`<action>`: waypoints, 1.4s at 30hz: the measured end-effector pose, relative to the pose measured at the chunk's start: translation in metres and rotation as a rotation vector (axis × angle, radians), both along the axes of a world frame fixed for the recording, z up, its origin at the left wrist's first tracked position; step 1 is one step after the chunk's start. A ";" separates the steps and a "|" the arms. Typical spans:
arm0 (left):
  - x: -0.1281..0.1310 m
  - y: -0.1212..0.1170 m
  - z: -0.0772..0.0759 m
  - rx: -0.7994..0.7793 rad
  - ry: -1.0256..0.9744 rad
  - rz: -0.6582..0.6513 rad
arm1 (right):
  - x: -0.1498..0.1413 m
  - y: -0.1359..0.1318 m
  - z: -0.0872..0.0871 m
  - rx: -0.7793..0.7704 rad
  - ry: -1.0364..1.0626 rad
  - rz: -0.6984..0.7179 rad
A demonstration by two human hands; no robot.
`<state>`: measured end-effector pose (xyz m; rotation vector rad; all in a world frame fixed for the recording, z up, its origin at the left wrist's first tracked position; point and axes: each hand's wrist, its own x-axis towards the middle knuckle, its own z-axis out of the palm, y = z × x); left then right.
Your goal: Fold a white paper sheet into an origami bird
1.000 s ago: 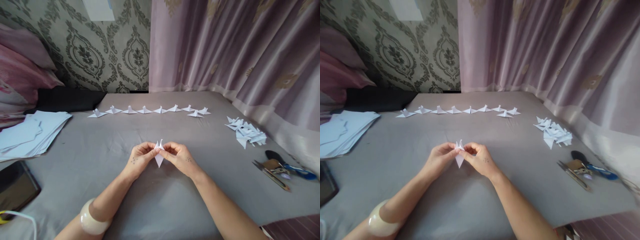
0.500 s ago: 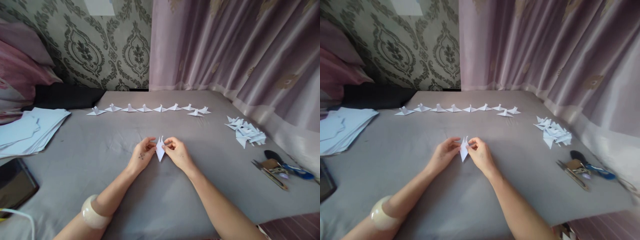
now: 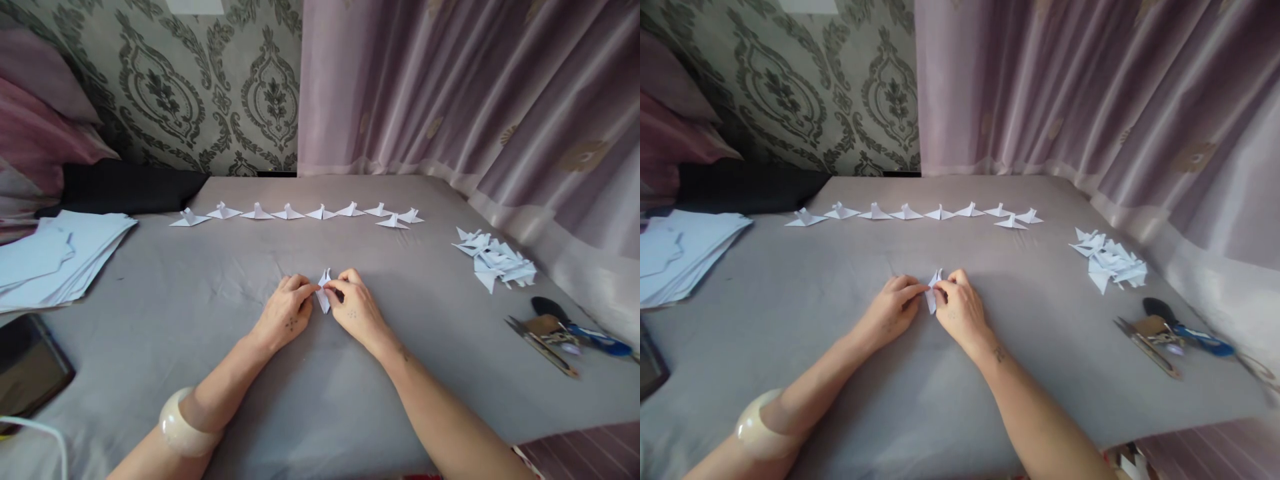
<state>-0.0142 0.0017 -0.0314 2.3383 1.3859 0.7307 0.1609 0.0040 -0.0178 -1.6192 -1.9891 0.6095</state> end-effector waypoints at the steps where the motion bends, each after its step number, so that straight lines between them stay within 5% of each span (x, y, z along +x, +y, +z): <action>1: 0.000 0.000 0.001 0.003 0.009 -0.001 | 0.002 0.000 0.001 -0.003 0.000 0.027; 11: 0.002 0.005 0.008 -0.071 0.029 0.043 | 0.016 -0.007 0.012 -0.043 -0.105 0.108; 42: 0.016 0.017 0.015 -0.316 -0.238 0.265 | 0.009 0.011 0.007 -0.130 -0.035 -0.081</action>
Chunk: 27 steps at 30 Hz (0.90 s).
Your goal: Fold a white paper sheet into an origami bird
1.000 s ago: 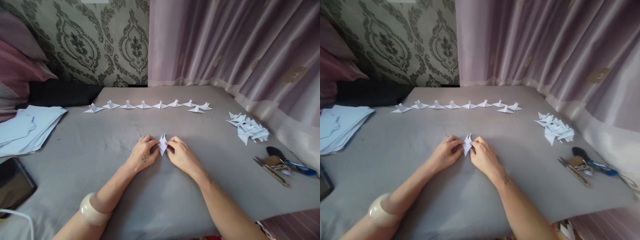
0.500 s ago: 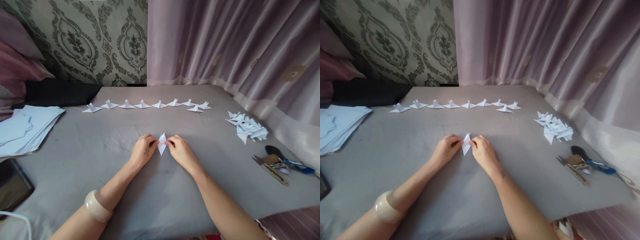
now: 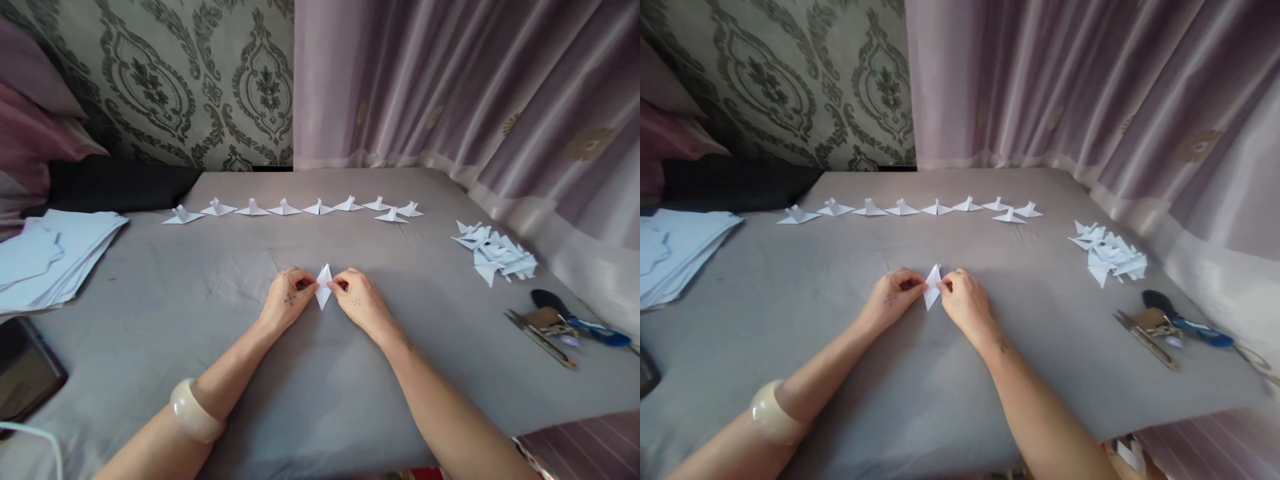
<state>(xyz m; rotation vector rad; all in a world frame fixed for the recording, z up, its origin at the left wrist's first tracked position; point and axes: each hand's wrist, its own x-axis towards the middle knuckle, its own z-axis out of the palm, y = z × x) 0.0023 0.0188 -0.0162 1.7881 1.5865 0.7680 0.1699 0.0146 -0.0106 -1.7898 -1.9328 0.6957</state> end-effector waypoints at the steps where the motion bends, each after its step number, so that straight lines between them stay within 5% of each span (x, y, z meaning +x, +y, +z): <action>1: 0.000 0.000 0.000 0.008 0.012 0.002 | 0.000 0.000 0.000 0.005 -0.002 0.002; 19: 0.001 0.001 -0.012 0.263 0.383 -0.123 | -0.002 0.002 -0.005 0.018 -0.094 -0.015; 27: 0.005 -0.012 -0.001 0.381 0.539 -0.436 | 0.006 0.009 -0.013 -0.020 0.005 -0.026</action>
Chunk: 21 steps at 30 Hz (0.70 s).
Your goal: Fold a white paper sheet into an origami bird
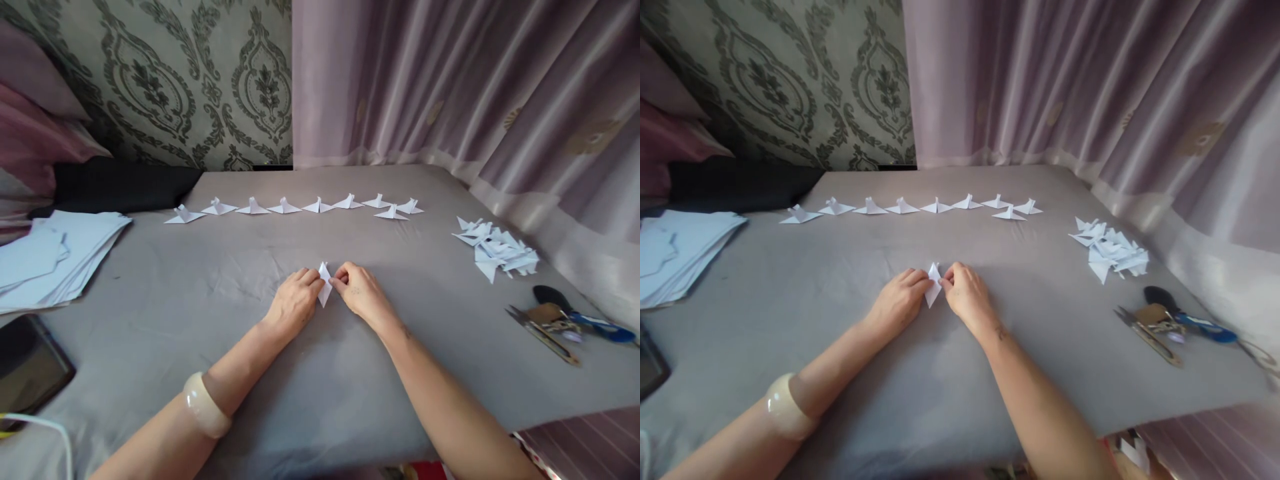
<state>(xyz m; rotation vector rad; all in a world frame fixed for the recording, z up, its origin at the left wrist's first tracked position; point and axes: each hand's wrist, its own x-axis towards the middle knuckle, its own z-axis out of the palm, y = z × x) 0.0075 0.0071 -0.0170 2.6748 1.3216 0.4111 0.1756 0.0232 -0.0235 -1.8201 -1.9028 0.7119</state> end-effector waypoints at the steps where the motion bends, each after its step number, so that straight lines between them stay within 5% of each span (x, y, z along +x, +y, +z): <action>1: 0.001 -0.002 0.001 0.007 0.007 0.017 | 0.002 0.001 -0.001 -0.012 0.026 0.000; 15: 0.017 -0.010 0.003 0.087 0.068 0.257 | 0.009 -0.009 0.008 0.008 0.107 0.066; 21: 0.008 -0.005 0.009 -0.136 -0.303 0.379 | 0.002 -0.014 0.008 -0.042 0.354 0.033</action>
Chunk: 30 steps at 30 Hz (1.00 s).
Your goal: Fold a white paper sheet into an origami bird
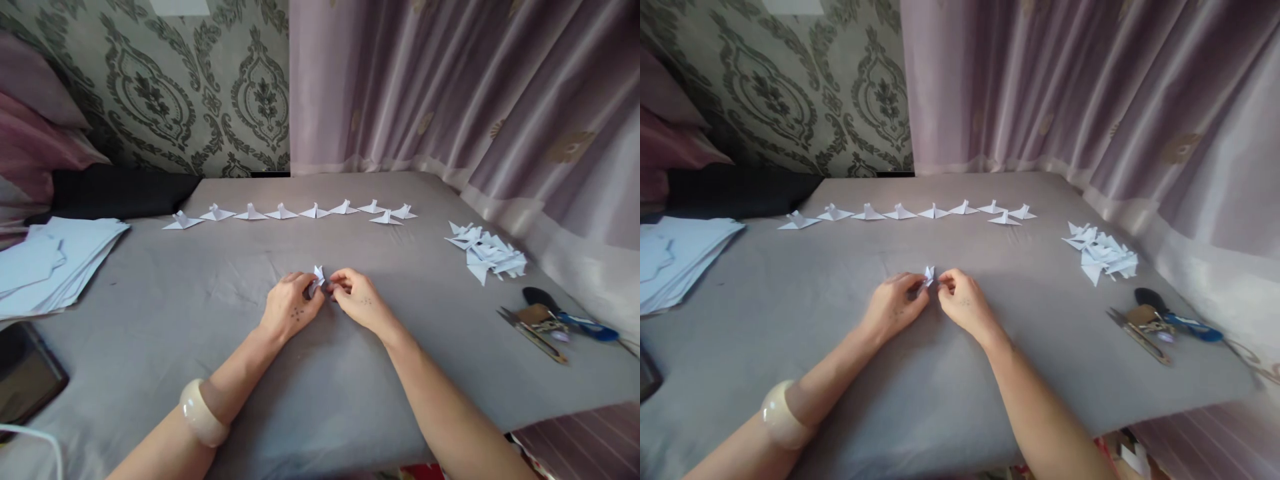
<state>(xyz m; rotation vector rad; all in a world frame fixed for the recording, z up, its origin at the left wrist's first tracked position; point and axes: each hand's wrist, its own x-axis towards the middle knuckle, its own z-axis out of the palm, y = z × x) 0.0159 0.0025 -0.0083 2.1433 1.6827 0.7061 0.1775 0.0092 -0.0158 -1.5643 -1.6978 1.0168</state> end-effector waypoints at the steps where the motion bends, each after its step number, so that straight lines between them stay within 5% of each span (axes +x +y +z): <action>1: -0.002 0.001 0.002 -0.046 -0.059 -0.002 | -0.002 -0.001 0.000 -0.005 0.069 0.025; 7: -0.008 0.001 0.014 -0.239 -0.368 -0.044 | -0.014 -0.012 0.008 0.246 0.045 0.114; 11: -0.009 0.002 0.014 -0.379 -0.843 0.160 | -0.017 -0.015 0.017 0.350 0.115 -0.029; 14: -0.010 0.003 0.011 -0.484 -1.174 0.274 | -0.018 -0.014 0.022 0.254 0.181 -0.215; 16: -0.009 0.004 0.010 -0.542 -1.284 0.282 | -0.019 -0.013 0.023 0.083 0.250 -0.173; 19: -0.006 0.001 0.012 -0.597 -1.300 0.270 | -0.019 -0.012 0.021 -0.108 0.351 -0.043; 24: -0.001 -0.004 0.016 -0.595 -1.194 0.267 | -0.016 -0.009 0.012 -0.119 0.373 -0.089; 30: -0.009 0.000 0.005 -0.339 -0.678 0.201 | -0.008 -0.003 0.003 -0.139 0.282 -0.077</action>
